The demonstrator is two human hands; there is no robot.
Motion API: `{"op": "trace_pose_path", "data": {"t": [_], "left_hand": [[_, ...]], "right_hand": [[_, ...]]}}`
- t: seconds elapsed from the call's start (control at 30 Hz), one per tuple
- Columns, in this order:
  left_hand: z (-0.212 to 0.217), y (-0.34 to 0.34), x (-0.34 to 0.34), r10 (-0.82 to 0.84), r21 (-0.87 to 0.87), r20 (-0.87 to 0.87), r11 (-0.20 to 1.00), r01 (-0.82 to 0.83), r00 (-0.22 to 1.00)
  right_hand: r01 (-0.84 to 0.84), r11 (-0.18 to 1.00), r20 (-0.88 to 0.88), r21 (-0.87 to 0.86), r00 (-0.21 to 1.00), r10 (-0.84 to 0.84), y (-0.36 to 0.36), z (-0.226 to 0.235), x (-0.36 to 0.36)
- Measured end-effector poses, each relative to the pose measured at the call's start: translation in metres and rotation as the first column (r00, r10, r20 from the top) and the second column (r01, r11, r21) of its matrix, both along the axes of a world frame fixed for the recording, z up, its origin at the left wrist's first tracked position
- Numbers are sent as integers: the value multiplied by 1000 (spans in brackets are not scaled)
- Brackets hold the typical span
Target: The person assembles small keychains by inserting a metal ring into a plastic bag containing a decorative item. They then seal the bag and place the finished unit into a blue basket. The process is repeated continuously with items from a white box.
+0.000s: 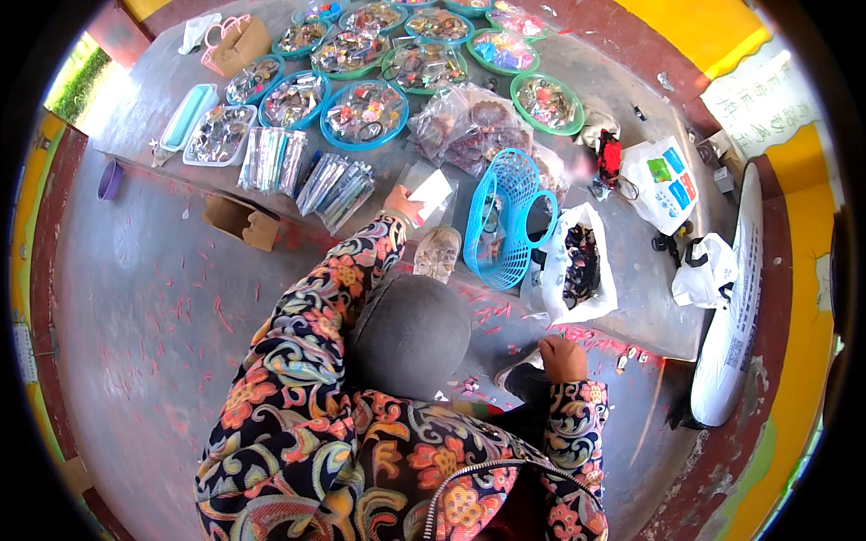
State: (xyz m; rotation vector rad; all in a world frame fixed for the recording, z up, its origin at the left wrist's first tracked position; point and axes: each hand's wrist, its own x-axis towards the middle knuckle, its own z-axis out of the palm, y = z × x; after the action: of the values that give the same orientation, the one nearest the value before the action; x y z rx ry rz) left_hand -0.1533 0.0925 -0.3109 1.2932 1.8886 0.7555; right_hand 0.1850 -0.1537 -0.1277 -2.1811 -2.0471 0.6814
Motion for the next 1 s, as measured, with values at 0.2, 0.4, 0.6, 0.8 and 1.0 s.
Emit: {"op": "trace_pose_path", "data": {"t": [0.2,0.4,0.6,0.8,1.0], "left_hand": [[162,-19,24,28,-81,965,977,196,259],[306,-60,74,-255,114,942,853,509,216],[349,-117,146,-518,138,787,678,722,336],[322,-139,186,-463,164,854,673,721,237],[308,-128,195,-331,72,929,601,796,167]], "right_hand": [[164,986,-496,-1,856,-143,16,19,-15],[360,933,-916,-1,374,-146,64,91,-30],[542,837,-991,71,-56,120,66,135,-23],[619,785,-998,22,54,-14,50,129,-3],[588,806,-985,72,169,-35,47,112,10]]}}
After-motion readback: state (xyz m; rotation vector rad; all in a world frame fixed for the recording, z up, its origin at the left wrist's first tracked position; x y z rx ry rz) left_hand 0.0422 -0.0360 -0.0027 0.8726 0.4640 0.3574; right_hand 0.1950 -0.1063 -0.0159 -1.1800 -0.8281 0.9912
